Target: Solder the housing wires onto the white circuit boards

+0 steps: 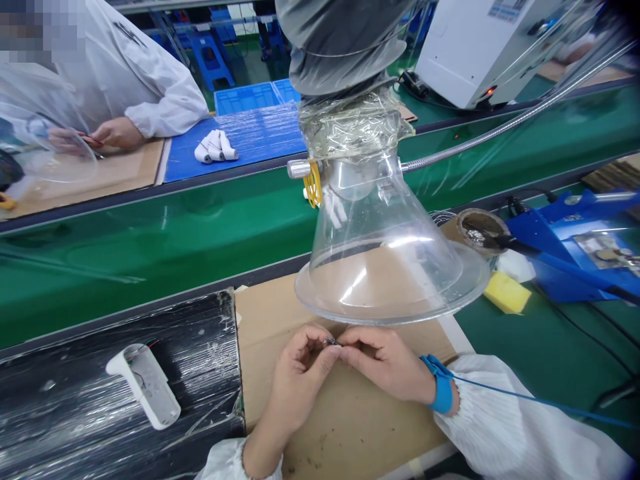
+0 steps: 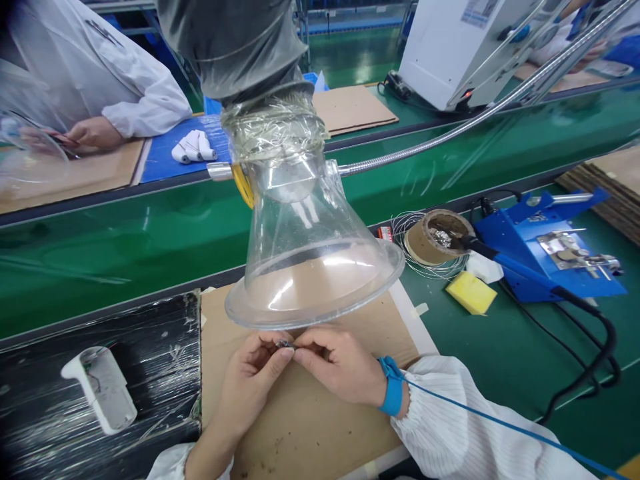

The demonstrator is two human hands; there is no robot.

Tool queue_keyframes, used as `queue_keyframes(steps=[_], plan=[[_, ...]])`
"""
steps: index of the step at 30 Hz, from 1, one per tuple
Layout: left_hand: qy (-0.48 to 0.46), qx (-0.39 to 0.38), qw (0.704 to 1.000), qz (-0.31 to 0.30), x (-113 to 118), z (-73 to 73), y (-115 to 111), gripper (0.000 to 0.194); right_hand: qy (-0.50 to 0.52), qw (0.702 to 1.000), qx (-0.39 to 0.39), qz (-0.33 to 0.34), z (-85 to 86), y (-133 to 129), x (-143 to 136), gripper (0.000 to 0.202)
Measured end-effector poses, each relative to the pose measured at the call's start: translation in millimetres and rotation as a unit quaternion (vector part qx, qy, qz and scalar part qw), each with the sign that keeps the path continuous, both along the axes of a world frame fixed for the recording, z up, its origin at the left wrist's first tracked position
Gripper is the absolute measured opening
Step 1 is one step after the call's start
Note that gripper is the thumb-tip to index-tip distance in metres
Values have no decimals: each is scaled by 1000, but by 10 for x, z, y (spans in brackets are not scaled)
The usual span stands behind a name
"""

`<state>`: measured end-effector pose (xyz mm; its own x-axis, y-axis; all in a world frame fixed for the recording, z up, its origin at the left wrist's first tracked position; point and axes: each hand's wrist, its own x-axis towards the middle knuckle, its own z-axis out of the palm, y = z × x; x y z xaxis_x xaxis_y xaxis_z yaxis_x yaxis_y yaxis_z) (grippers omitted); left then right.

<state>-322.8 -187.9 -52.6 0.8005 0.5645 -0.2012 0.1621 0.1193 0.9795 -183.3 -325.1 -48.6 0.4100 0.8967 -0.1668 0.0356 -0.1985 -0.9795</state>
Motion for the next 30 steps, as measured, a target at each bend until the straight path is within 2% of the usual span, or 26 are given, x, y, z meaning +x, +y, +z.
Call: queue_keyframes(steps=[17,22,30], plan=[[-24,9,1000,-17,-23,-21,18,19,7,1000,4,6,-9,-5,7,22],[-38,42,998,-21,-11,-6,15,11,4,1000,-2,6,-13,-2,9,23],[-50,58,997,-26,-10,-4,36,9,11,1000,-28,-4,-12,11,1,25]])
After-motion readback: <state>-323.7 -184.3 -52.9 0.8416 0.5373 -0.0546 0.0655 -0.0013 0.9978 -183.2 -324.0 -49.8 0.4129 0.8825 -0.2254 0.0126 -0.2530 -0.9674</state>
